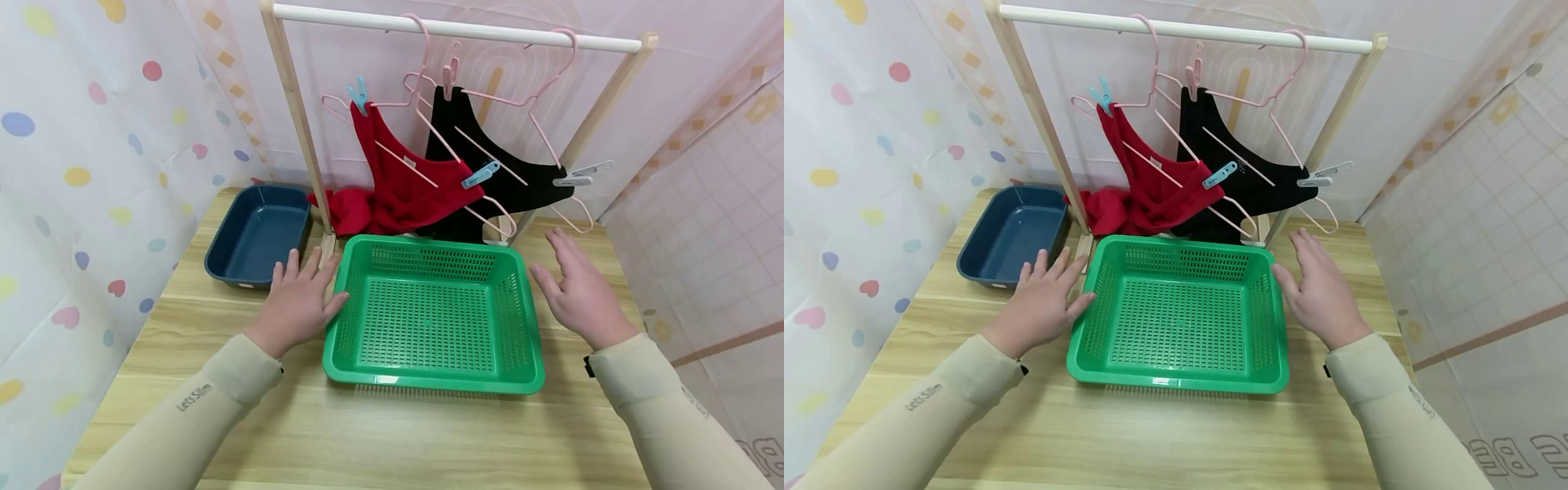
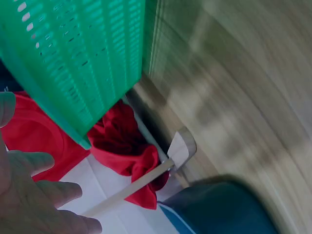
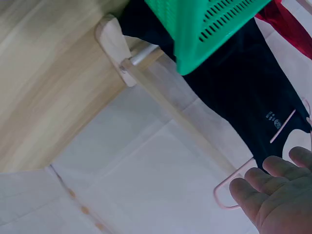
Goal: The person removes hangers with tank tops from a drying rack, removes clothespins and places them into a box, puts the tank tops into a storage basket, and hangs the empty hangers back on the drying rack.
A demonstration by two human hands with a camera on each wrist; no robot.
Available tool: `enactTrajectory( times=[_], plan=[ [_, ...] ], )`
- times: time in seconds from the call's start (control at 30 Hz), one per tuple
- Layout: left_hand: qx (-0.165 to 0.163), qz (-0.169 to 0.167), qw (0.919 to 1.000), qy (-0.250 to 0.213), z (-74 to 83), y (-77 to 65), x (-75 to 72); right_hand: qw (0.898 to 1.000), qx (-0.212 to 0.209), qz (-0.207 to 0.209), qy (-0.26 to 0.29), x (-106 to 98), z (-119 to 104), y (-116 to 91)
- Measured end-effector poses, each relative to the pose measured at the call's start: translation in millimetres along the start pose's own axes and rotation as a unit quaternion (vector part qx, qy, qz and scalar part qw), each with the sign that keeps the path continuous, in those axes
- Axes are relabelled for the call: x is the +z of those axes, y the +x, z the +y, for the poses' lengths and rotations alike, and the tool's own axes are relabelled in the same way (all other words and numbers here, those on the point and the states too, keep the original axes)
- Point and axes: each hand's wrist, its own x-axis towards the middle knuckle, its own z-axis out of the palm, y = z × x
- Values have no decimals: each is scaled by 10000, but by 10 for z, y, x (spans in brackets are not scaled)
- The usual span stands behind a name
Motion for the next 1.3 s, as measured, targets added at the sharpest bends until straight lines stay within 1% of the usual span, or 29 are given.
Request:
enactTrajectory(
  times=[0.2,0.4,0.57,0.83,1.0,1.1,1.3],
  plan=[
    [71,-127,9999,55,70,5,106,9998,-216,29,-16,-47,-88,105],
    [259,-315,9989,211,99,-5,181,9987,-478,110,135,-74,-269,247],
    [258,-327,9989,204,114,-3,199,9978,-641,114,121,-84,-408,375],
    [236,-366,9987,261,128,10,201,9970,-747,97,178,-112,-565,575],
    [258,-364,9983,370,129,16,212,9973,-666,74,296,-132,-666,701],
    [253,-374,9980,434,128,20,218,9979,-587,35,279,-128,-723,774],
    [230,-358,9976,550,135,26,217,9982,-370,-206,415,-110,-830,881]
  ],
)
